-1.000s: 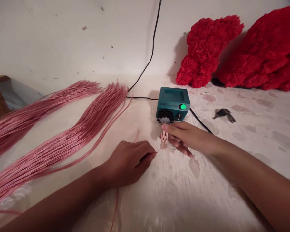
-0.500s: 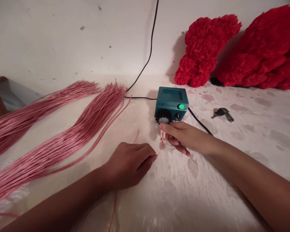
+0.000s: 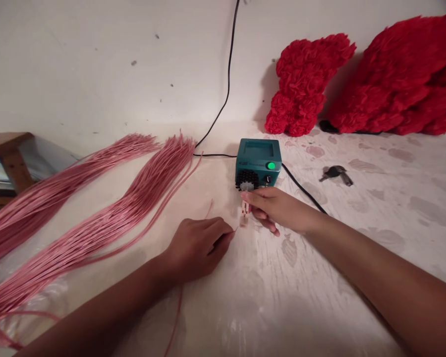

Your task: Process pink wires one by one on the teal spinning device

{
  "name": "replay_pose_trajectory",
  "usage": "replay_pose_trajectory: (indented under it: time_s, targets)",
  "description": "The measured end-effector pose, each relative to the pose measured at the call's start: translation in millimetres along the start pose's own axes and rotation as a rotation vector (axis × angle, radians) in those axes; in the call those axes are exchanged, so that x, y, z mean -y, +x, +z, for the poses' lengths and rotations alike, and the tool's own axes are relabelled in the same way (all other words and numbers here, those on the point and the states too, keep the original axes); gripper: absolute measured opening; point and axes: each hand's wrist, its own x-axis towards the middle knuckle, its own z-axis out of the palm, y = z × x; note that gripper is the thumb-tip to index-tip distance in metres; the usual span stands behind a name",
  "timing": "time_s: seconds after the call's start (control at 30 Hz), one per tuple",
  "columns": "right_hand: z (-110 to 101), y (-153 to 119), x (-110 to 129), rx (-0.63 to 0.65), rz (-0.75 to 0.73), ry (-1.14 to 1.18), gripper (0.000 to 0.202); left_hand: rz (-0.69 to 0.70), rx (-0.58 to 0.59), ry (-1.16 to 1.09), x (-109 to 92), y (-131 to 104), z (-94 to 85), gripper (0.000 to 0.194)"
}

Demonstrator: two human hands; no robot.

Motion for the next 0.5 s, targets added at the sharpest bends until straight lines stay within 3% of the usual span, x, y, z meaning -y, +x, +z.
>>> replay_pose_trajectory:
  time_s: [0.5]
  targets:
    - [-1.7, 0.1, -2.6, 0.01, -0.075, 0.008, 0.044, 0.032, 0.008, 0.065, -13.3, 7.4, -0.3, 0.016]
